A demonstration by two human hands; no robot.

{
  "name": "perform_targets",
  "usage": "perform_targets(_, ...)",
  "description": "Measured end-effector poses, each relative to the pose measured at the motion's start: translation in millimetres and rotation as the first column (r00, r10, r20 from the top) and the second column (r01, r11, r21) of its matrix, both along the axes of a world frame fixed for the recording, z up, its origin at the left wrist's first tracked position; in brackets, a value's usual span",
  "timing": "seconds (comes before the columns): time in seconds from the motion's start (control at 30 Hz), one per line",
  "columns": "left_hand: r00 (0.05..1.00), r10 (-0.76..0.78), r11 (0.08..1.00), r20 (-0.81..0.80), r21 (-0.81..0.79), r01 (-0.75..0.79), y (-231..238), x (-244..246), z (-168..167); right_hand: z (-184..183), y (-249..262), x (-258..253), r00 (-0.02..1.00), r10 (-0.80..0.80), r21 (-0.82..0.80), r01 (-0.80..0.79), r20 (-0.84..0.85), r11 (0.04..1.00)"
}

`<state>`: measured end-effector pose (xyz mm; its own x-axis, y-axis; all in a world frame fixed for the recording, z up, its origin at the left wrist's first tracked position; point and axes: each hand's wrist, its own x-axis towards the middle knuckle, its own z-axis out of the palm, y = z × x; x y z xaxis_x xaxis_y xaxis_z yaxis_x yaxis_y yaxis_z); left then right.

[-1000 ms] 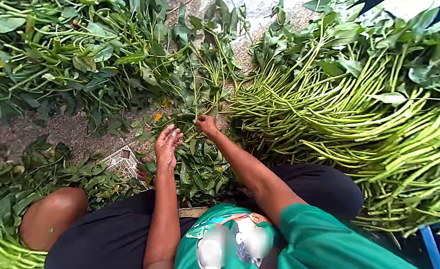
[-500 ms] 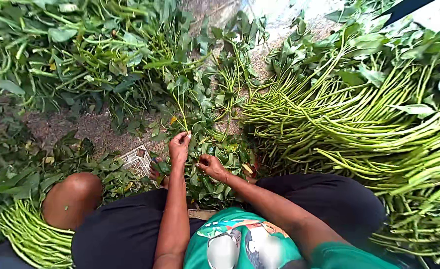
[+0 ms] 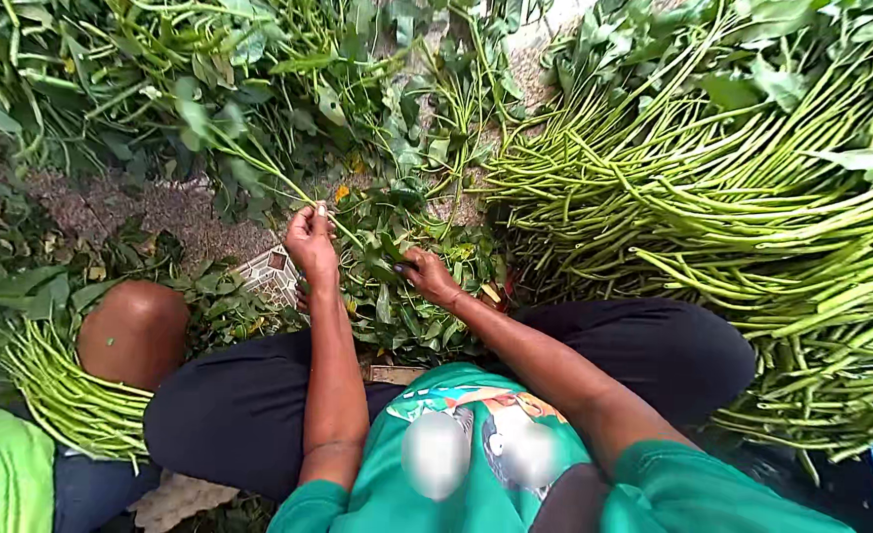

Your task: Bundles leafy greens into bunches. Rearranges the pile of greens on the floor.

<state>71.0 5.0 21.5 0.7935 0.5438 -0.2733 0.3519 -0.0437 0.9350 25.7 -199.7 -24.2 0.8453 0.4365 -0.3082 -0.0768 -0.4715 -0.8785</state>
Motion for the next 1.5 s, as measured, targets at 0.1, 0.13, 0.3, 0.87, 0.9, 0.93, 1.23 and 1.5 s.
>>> perform_targets(0.1,0.998,0.054,0.999,0.036,-0.008,-0.054,3.8,-0.5,-0.4,-15.6,-14.6,-7.8,0.964,-0.114,-0.038,0.108,-0.240,0.993)
perform_targets(0.13,0.998,0.060,0.998,0.030,-0.003,-0.060,2.0,-0.4,-1.4,-13.1,-11.8,-3.3,0.954,-0.157,0.020,0.167,-0.256,0.986)
perform_targets(0.3,0.997,0.077,0.997,0.003,-0.024,-0.077,-9.5,1.0,-1.0,25.0,31.6,27.0,0.984,-0.155,0.140,0.142,0.085,0.980)
perform_targets(0.87,0.987,0.019,1.000,0.162,0.003,-0.020,-8.2,-7.5,2.5,21.3,14.1,54.5,0.949,0.062,0.126,-0.024,-0.310,0.992)
perform_targets(0.9,0.982,0.053,0.998,0.182,-0.042,-0.046,-7.5,-5.0,1.3,26.2,24.2,55.6,0.950,0.107,0.246,-0.033,-0.293,0.969)
perform_targets(0.93,0.974,0.101,0.993,0.204,-0.080,-0.086,-5.2,-1.1,1.8,28.0,30.1,58.3,0.950,0.184,0.283,-0.109,-0.252,0.953)
perform_targets(1.23,0.928,0.254,0.958,0.271,-0.202,-0.204,7.8,3.4,13.6,-53.7,-64.9,175.2,0.954,-0.295,-0.304,0.266,-0.053,0.915)
perform_targets(1.5,0.980,0.189,0.848,0.060,-0.513,-0.133,-18.0,-2.0,-11.8,-97.4,-147.7,268.3,0.846,-0.531,-0.619,0.391,-0.050,0.681)
